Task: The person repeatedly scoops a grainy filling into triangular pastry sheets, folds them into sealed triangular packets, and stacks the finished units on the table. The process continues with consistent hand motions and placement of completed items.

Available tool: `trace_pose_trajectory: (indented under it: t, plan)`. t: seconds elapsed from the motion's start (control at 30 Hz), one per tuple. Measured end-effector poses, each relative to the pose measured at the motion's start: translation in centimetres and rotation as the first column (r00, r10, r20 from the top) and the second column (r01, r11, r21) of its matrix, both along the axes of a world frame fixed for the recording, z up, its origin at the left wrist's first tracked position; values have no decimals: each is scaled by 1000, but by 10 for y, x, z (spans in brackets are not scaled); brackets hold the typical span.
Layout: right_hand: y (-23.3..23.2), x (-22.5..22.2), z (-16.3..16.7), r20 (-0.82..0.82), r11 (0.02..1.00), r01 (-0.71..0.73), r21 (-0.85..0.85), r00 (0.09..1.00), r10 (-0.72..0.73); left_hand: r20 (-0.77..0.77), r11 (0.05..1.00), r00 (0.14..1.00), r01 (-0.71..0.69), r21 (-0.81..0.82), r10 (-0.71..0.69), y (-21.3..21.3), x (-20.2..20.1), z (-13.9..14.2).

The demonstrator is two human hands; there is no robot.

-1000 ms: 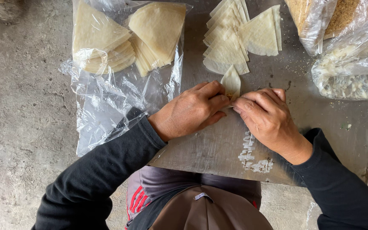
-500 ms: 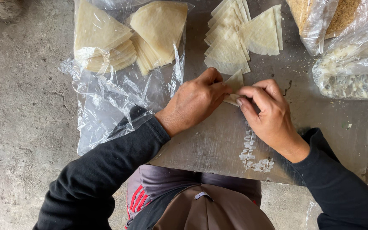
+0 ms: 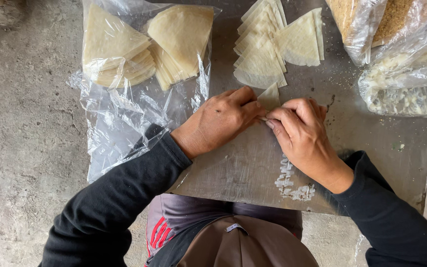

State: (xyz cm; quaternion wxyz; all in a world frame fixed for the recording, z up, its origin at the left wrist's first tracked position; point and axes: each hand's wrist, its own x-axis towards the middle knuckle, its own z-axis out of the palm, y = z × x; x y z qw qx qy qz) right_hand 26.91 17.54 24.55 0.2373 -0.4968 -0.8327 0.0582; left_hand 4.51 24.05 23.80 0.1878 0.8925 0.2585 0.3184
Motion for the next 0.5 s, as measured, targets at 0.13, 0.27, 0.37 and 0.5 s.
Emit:
trace_pose_trajectory:
  t: [0.13, 0.27, 0.37, 0.5]
  plan:
    - [-3, 3, 0, -13, 999, -19, -36, 1000, 19, -36, 1000, 999, -14, -12, 14, -7, 3, 0]
    - [-6, 4, 6, -15, 996, -57, -63, 998, 56, -45, 986, 996, -85, -143, 79, -16, 4, 2]
    - [-2, 2, 7, 27, 994, -91, -54, 995, 92, -44, 962, 991, -130, -239, 123, -18, 6, 3]
    - [2, -2, 6, 39, 996, -53, -73, 998, 56, -41, 931, 985, -171, -322, 167, -18, 6, 4]
